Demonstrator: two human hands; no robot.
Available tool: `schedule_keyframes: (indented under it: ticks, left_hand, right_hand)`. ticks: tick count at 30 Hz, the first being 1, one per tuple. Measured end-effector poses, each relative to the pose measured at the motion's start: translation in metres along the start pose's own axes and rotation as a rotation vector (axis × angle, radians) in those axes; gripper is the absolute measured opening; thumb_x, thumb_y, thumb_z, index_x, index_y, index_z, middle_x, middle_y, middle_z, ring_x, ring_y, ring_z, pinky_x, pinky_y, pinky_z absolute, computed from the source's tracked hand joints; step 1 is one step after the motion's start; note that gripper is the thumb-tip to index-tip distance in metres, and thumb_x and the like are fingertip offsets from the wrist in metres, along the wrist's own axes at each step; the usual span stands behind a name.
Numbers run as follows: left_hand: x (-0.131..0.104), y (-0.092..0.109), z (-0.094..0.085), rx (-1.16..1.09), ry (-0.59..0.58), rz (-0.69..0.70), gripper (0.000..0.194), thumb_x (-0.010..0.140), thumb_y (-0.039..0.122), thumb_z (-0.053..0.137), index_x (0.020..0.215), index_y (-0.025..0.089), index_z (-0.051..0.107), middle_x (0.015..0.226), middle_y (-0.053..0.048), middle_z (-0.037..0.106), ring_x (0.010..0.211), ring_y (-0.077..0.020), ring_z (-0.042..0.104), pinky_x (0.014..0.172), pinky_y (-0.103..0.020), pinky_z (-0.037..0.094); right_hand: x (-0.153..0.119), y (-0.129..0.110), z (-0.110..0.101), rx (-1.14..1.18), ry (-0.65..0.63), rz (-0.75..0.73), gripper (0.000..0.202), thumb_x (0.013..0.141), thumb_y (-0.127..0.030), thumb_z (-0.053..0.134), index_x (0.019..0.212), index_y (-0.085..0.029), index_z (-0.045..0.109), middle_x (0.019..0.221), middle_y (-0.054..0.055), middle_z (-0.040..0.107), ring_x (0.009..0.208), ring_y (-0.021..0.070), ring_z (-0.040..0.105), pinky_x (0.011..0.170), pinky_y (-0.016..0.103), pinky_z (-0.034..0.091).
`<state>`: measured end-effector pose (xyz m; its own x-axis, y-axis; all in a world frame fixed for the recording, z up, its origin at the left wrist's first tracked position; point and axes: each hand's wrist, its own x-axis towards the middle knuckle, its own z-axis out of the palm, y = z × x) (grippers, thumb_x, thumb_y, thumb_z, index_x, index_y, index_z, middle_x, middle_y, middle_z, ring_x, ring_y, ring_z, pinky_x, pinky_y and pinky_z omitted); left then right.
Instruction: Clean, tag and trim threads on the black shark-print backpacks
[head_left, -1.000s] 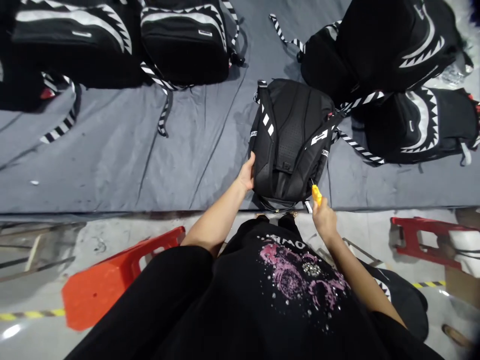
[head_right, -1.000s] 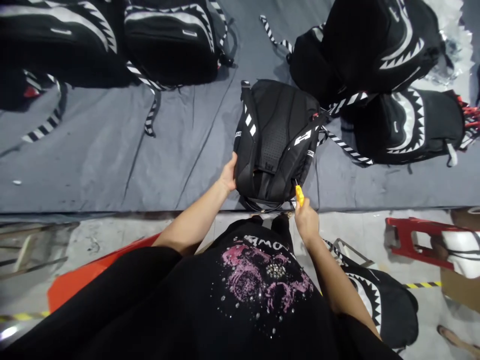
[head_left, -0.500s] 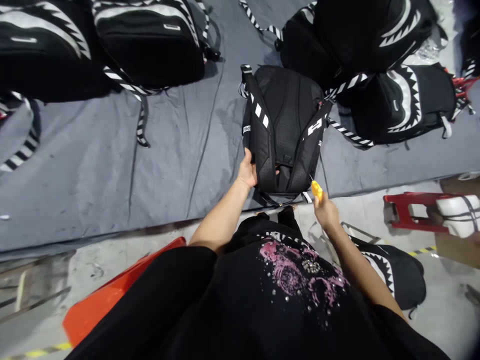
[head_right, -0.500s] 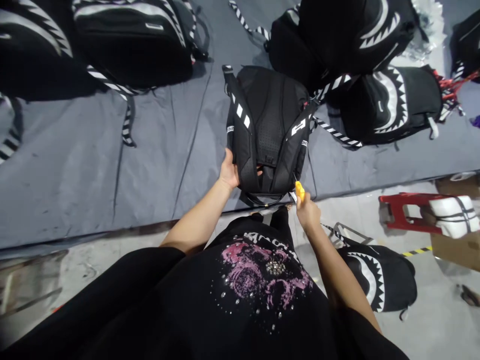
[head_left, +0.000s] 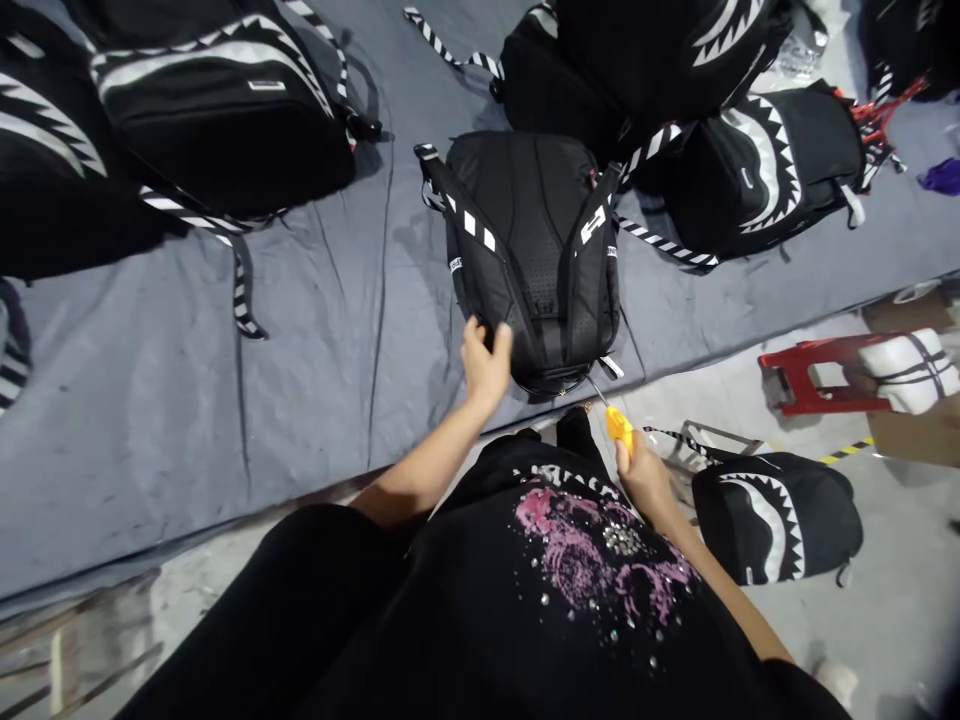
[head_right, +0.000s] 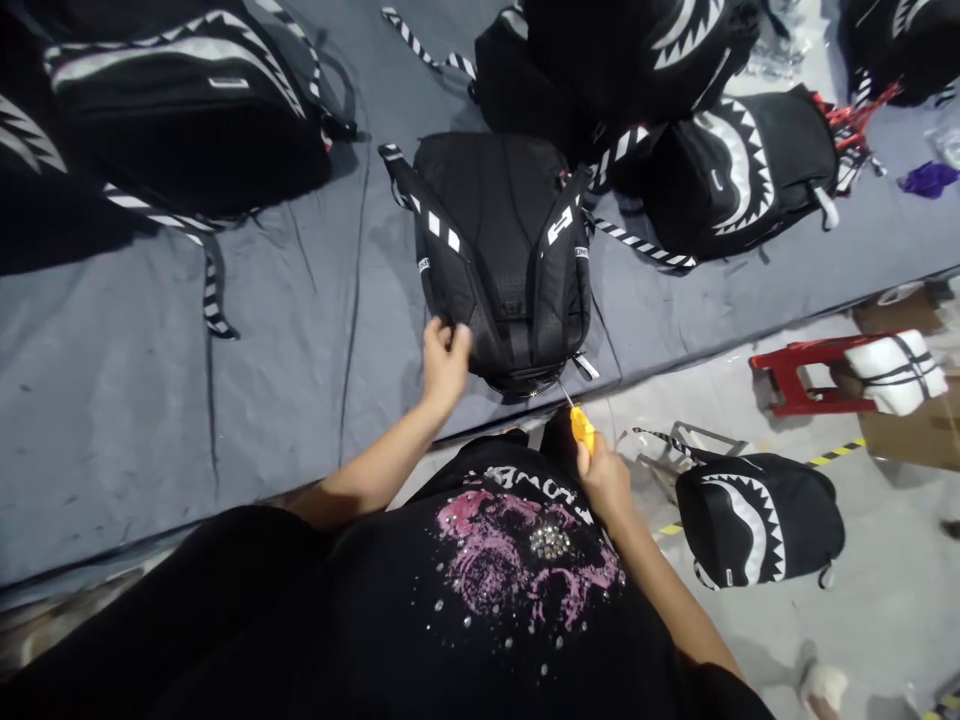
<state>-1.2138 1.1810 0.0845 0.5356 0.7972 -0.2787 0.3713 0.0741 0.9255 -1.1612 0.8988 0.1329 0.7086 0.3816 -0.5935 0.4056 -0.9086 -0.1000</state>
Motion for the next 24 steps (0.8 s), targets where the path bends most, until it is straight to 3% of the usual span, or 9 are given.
schedule_keyframes:
  ticks: [1, 3, 6, 11, 14, 20, 22, 24]
  left_hand:
    - [-0.011, -0.001, 0.003, 0.222, 0.024, 0.161, 0.08, 0.085, 0.058, 0.055, 0.149, 0.02, 0.027, 0.159, -0.016, 0.022, 0.148, -0.0343, 0.013, 0.119, -0.056, 0.014]
    - [-0.025, -0.006, 0.013, 0.615, -0.072, 0.437, 0.083, 0.08, 0.042, 0.068, 0.15, 0.023, 0.028, 0.162, -0.014, 0.01, 0.149, -0.0361, 0.004, 0.118, -0.058, 0.007]
    - [-0.019, -0.012, 0.028, 0.915, -0.292, 0.602, 0.081, 0.078, 0.028, 0.07, 0.149, 0.018, 0.033, 0.16, -0.019, 0.013, 0.148, -0.0386, 0.007, 0.117, -0.06, 0.006]
    - [0.017, -0.014, 0.035, 0.976, -0.406, 0.584, 0.063, 0.085, 0.021, 0.056, 0.144, 0.008, 0.04, 0.149, -0.026, 0.036, 0.142, -0.0382, 0.028, 0.114, -0.052, 0.023]
    - [0.021, -0.011, 0.039, 0.96, -0.401, 0.566, 0.056, 0.086, 0.02, 0.05, 0.141, 0.008, 0.045, 0.143, -0.025, 0.045, 0.138, -0.0369, 0.037, 0.108, -0.051, 0.033]
    - [0.006, -0.006, 0.072, 0.865, -0.312, 0.526, 0.062, 0.082, 0.012, 0.048, 0.143, 0.006, 0.04, 0.151, -0.024, 0.035, 0.145, -0.038, 0.021, 0.113, -0.063, 0.014]
    - [0.009, -0.002, 0.076, 0.795, -0.303, 0.51, 0.063, 0.078, 0.012, 0.053, 0.14, 0.008, 0.046, 0.148, -0.023, 0.041, 0.142, -0.0365, 0.029, 0.115, -0.061, 0.015]
    - [0.018, 0.007, 0.074, 0.709, -0.285, 0.481, 0.061, 0.073, 0.011, 0.058, 0.133, 0.013, 0.054, 0.138, -0.02, 0.054, 0.132, -0.0344, 0.045, 0.113, -0.057, 0.024]
  right_hand:
    - [0.005, -0.005, 0.002, 0.006, -0.013, -0.006, 0.037, 0.101, -0.038, 0.027, 0.118, -0.016, 0.05, 0.084, 0.01, 0.069, 0.074, 0.0223, 0.065, 0.06, 0.028, 0.034]
    - [0.02, -0.016, 0.004, 0.006, -0.031, -0.011, 0.04, 0.101, -0.04, 0.026, 0.124, -0.017, 0.048, 0.088, 0.011, 0.07, 0.079, 0.0242, 0.067, 0.063, 0.029, 0.037]
    - [0.037, -0.03, 0.006, 0.013, -0.056, -0.034, 0.041, 0.101, -0.04, 0.027, 0.13, -0.017, 0.045, 0.094, 0.012, 0.07, 0.086, 0.0247, 0.068, 0.069, 0.03, 0.041]
    - [0.042, -0.045, 0.008, 0.031, -0.093, -0.085, 0.036, 0.1, -0.038, 0.033, 0.123, -0.015, 0.049, 0.098, 0.014, 0.07, 0.089, 0.0249, 0.068, 0.072, 0.03, 0.042]
    - [0.041, -0.046, 0.01, 0.051, -0.091, -0.109, 0.037, 0.1, -0.04, 0.031, 0.123, -0.016, 0.049, 0.101, 0.014, 0.07, 0.091, 0.0247, 0.068, 0.073, 0.03, 0.042]
    - [0.047, -0.04, 0.021, 0.097, -0.08, -0.09, 0.037, 0.099, -0.036, 0.033, 0.123, -0.014, 0.051, 0.095, 0.014, 0.071, 0.088, 0.0254, 0.069, 0.071, 0.031, 0.044]
    - [0.042, -0.032, 0.02, 0.133, -0.054, -0.098, 0.037, 0.098, -0.036, 0.032, 0.121, -0.015, 0.052, 0.092, 0.013, 0.071, 0.086, 0.0245, 0.069, 0.07, 0.031, 0.046]
    - [0.029, -0.017, 0.016, 0.175, -0.03, -0.128, 0.04, 0.099, -0.038, 0.027, 0.121, -0.016, 0.051, 0.089, 0.01, 0.071, 0.083, 0.0222, 0.068, 0.07, 0.03, 0.047]
